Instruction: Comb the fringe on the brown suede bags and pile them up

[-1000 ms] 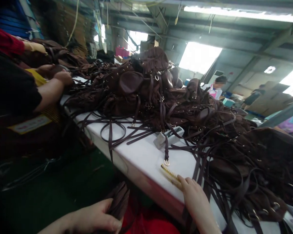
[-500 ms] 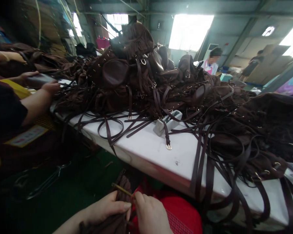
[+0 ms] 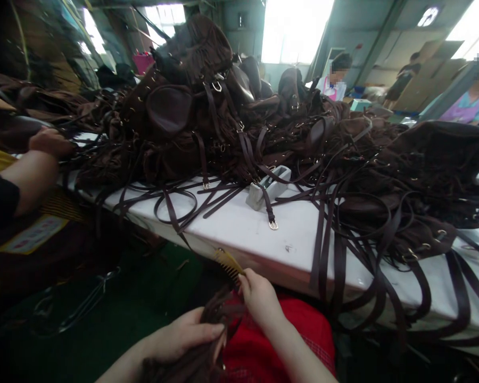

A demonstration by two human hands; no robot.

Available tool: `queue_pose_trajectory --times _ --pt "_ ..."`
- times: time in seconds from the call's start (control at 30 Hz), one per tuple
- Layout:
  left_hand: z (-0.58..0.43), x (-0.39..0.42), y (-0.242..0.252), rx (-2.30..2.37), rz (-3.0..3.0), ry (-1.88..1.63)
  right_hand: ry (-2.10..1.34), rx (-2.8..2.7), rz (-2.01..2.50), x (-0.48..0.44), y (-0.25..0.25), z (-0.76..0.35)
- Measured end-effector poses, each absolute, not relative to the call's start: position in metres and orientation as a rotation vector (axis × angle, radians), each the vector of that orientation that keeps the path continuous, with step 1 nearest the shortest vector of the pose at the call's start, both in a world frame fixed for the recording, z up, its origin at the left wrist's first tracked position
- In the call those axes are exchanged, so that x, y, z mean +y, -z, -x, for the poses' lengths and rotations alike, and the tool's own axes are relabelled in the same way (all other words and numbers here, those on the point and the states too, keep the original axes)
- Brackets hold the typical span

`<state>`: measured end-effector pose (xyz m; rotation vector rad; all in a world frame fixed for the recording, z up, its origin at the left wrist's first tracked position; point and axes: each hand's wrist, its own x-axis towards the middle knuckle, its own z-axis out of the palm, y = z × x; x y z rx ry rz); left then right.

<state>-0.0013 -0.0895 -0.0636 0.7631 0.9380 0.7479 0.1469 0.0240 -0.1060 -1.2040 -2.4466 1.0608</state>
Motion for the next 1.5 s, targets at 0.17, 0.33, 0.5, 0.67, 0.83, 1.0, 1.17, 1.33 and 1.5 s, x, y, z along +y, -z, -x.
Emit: queue_pose_trajectory --times 0.17,0.33,0.5,0.67,0.83,1.0,1.17,1.33,1.5 --pt "0.013 -0.092 0.079 1.011 -0.469 -0.928 -1.108 -2.396 1.018 -0.007 0.073 -0.179" --pt "0.005 -0.092 0.072 1.045 -0.594 -0.858 -0.74 -2.797 0.947 -0.033 0.07 -0.174" --pt "0.001 -0.095 0.06 0.892 -0.774 -0.687 -0.71 -2.99 0.885 -0.025 0.069 -0.17" --pt "-0.002 -0.095 0.057 0.873 -0.938 -0.579 -0.715 -3.009 0.845 -0.025 0.073 -0.175" --pt "-0.005 -0.091 0.049 0.884 -1.136 -0.54 -0.724 -3.001 0.961 -0.031 0.074 -0.172" --pt "-0.011 -0.086 0.028 0.916 -1.368 -0.484 -0.716 -2.961 1.121 -0.027 0.091 -0.17" --pt "-0.016 -0.084 0.018 0.758 -1.378 -0.521 -0.83 -2.779 1.405 -0.012 0.124 -0.18" --pt "-0.002 -0.095 0.057 0.919 -0.727 -0.613 -1.046 -2.264 1.292 -0.014 0.101 -0.203" --pt "0.001 -0.098 0.07 0.982 -0.632 -0.67 -0.87 -2.623 0.913 -0.035 0.067 -0.202"
